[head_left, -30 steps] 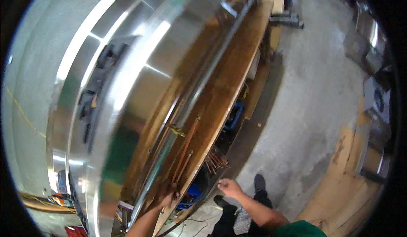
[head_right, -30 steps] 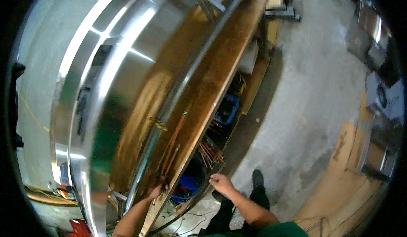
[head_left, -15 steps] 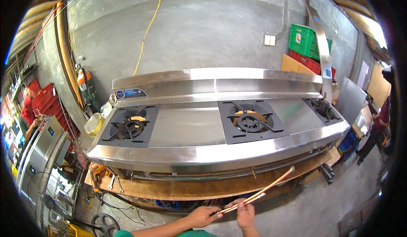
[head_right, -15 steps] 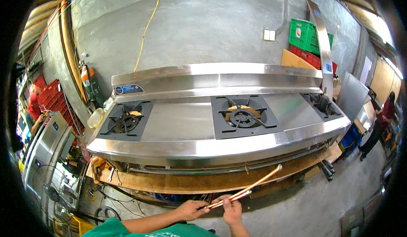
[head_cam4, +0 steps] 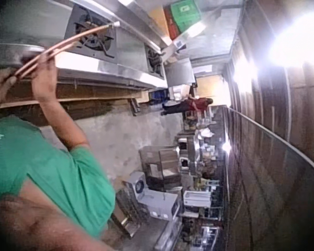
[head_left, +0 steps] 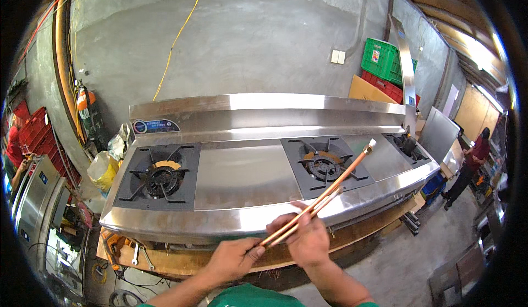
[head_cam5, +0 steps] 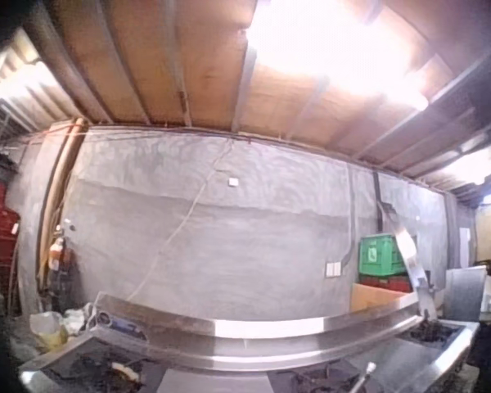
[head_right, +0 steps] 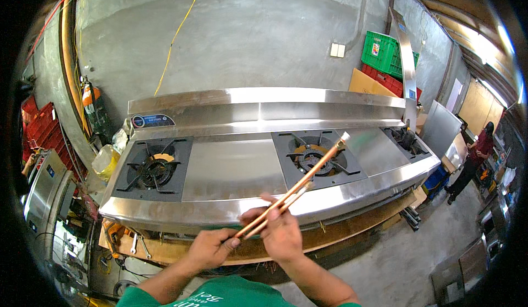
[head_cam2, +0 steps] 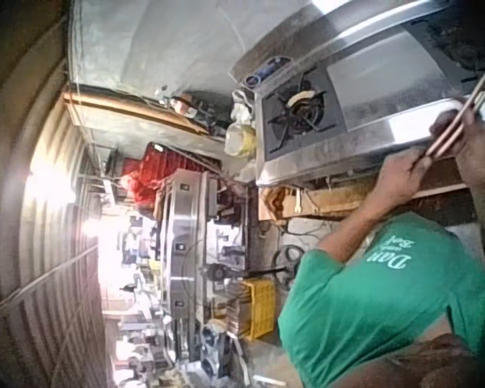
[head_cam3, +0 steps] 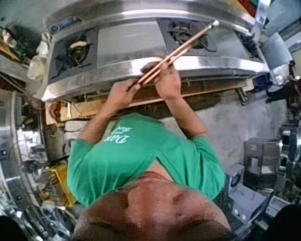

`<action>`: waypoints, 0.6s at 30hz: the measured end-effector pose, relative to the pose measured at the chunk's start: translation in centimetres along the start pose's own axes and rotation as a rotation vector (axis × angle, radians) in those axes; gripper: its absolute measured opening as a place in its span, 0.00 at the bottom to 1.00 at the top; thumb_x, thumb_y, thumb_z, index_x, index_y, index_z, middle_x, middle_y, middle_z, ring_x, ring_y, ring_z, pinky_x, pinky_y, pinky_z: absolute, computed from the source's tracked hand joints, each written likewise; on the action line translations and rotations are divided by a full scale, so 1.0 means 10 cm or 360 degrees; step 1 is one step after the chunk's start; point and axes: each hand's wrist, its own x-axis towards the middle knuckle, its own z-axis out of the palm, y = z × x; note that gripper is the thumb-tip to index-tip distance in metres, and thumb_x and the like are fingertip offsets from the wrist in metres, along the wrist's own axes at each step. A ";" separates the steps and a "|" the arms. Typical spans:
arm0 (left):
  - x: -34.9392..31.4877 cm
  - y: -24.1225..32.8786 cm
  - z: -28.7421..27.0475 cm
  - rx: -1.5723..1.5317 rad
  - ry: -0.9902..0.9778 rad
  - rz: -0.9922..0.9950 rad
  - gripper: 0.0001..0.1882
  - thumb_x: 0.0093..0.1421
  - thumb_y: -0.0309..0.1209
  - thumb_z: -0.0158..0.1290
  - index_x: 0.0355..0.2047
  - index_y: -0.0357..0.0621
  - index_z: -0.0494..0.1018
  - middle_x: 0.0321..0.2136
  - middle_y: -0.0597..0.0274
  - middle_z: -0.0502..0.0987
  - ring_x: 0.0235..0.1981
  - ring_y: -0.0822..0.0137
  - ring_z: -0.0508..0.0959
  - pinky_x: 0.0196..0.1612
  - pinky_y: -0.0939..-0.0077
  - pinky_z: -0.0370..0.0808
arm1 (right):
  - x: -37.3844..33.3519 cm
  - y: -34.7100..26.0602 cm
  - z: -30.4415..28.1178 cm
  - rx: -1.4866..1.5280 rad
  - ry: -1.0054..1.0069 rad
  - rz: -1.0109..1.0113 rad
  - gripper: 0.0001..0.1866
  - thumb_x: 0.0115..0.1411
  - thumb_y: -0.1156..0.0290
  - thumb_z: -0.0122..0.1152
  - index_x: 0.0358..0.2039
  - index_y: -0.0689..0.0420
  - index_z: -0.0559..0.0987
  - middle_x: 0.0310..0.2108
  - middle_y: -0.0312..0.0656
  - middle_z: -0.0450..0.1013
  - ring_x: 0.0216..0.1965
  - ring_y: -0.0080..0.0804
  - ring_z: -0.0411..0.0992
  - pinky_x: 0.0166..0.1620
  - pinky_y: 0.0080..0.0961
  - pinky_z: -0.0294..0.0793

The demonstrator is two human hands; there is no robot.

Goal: The person sits on the floor and wraps white tape around the ends of several copper pipes. They handle each pipe individually, apply tape, and place the finished pieces on a stainless steel gas stove.

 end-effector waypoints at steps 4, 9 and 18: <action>0.50 -0.16 -0.46 -0.0057 -0.0466 -0.0112 0.18 0.67 0.42 0.48 0.44 0.40 0.75 0.28 0.52 0.79 0.29 0.60 0.80 0.34 0.67 0.75 | 0.71 -0.27 0.00 0.0380 0.0157 -0.0404 0.20 0.72 0.54 0.38 0.55 0.51 0.66 0.37 0.46 0.75 0.41 0.40 0.74 0.51 0.48 0.74; 1.58 -0.45 -0.82 -0.0012 -0.0336 -0.0080 0.16 0.68 0.42 0.47 0.39 0.40 0.75 0.22 0.66 0.73 0.24 0.73 0.72 0.29 0.73 0.71 | 1.08 -0.33 -0.62 0.0002 0.0391 -0.0166 0.25 0.70 0.53 0.44 0.62 0.52 0.60 0.49 0.45 0.68 0.50 0.42 0.70 0.55 0.48 0.70; 3.38 -2.12 -1.24 0.0777 -0.0081 0.0073 0.16 0.65 0.39 0.49 0.37 0.36 0.74 0.28 0.48 0.77 0.32 0.52 0.76 0.37 0.61 0.71 | -1.14 0.29 -1.74 -0.0440 0.1582 -0.0269 0.13 0.63 0.68 0.56 0.44 0.61 0.76 0.29 0.41 0.75 0.28 0.30 0.76 0.33 0.27 0.80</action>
